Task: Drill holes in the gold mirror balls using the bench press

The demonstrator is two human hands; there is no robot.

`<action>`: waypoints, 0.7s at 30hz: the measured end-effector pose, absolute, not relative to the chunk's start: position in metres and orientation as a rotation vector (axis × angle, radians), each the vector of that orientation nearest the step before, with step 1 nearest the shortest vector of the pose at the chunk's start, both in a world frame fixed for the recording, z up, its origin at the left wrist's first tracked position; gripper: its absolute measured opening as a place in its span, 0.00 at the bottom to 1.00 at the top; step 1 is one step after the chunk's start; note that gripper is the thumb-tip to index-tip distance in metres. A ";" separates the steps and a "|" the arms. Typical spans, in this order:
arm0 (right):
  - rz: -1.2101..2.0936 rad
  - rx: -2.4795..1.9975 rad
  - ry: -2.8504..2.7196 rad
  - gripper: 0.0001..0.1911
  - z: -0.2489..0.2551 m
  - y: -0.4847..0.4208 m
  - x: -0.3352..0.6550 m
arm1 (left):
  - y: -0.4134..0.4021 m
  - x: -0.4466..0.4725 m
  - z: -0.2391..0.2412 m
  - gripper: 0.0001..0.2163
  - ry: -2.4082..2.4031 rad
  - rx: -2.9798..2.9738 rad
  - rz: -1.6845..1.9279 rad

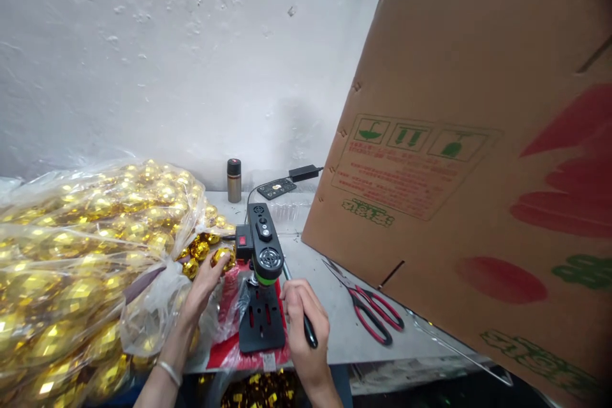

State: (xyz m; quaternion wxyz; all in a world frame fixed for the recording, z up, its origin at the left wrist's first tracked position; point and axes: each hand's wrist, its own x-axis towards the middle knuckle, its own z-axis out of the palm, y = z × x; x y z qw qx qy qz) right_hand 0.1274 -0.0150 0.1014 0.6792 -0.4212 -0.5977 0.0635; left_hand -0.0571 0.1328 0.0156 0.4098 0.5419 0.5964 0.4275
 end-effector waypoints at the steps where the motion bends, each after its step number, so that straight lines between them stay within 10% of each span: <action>1: 0.148 -0.953 -1.329 0.17 0.103 -0.014 0.127 | 0.120 -0.058 0.013 0.32 1.501 1.341 1.067; 21: 0.207 -1.052 -1.367 0.18 0.107 -0.020 0.130 | 0.039 -0.006 -0.054 0.18 1.397 1.868 1.218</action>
